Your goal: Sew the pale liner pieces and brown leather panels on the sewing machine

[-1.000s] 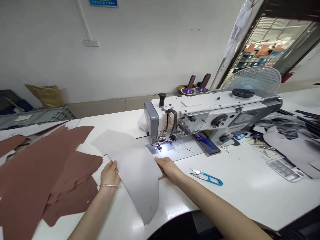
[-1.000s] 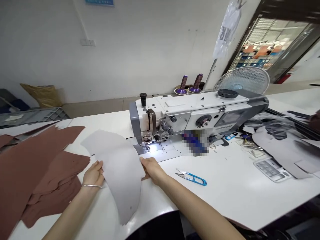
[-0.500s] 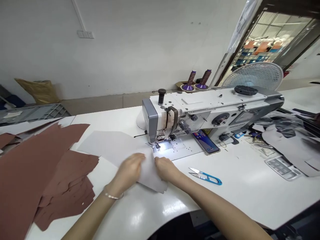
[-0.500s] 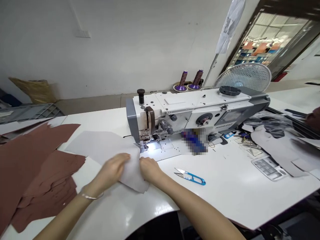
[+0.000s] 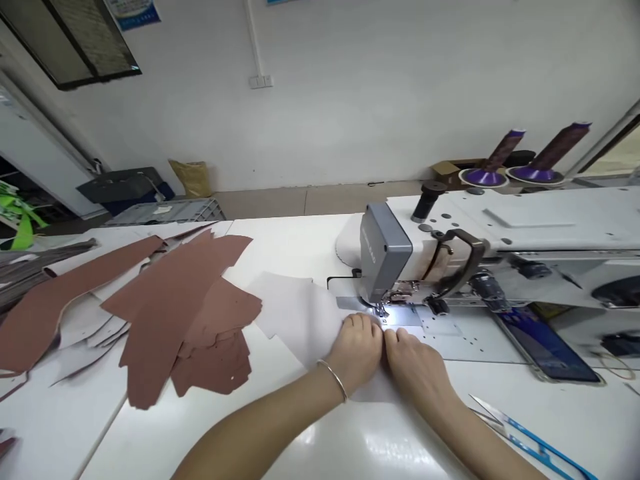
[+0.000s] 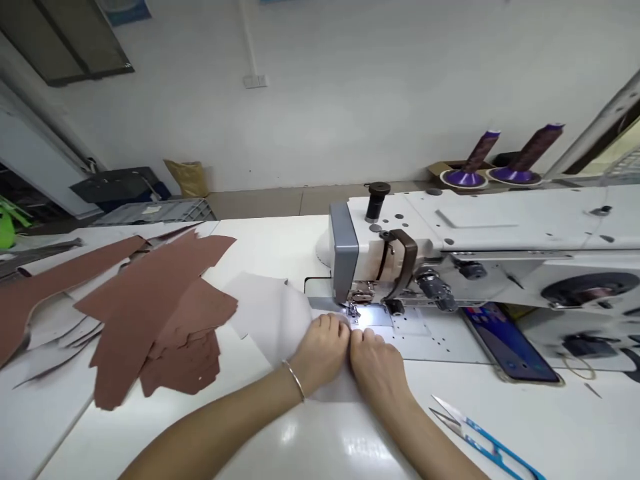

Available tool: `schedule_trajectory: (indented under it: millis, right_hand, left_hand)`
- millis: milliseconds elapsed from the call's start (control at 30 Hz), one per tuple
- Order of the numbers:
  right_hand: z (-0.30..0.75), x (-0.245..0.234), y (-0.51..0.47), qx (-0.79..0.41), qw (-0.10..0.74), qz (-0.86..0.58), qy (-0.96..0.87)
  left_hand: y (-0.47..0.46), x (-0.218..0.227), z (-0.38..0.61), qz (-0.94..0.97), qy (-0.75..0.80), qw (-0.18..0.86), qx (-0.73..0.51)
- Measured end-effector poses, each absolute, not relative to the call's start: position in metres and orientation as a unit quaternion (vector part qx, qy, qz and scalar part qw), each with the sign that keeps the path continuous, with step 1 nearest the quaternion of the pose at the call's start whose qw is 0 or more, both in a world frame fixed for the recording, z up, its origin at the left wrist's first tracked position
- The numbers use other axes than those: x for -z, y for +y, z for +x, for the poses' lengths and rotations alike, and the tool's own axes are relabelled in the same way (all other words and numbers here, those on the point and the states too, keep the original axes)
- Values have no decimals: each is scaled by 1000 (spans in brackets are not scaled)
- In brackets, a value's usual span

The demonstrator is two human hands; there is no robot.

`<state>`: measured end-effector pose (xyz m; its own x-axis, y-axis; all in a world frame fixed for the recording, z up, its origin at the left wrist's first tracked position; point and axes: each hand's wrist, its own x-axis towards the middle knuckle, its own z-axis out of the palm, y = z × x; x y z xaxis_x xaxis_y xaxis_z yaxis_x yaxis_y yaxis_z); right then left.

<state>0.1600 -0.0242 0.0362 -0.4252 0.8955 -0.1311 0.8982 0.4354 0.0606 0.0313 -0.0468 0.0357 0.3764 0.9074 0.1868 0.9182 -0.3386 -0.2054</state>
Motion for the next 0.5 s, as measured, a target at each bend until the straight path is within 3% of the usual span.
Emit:
schedule_trajectory:
  millis: [167, 333, 500]
  right_hand:
    - [156, -25, -26, 43, 29, 538, 842]
    - [164, -17, -23, 51, -6, 543, 838]
    - [166, -15, -24, 53, -12, 538, 841]
  left_hand:
    - [-39, -29, 16, -826, -554, 80, 62]
    - [-29, -1, 5, -856, -474, 96, 183]
    - [-28, 1, 4, -865, -468, 67, 168]
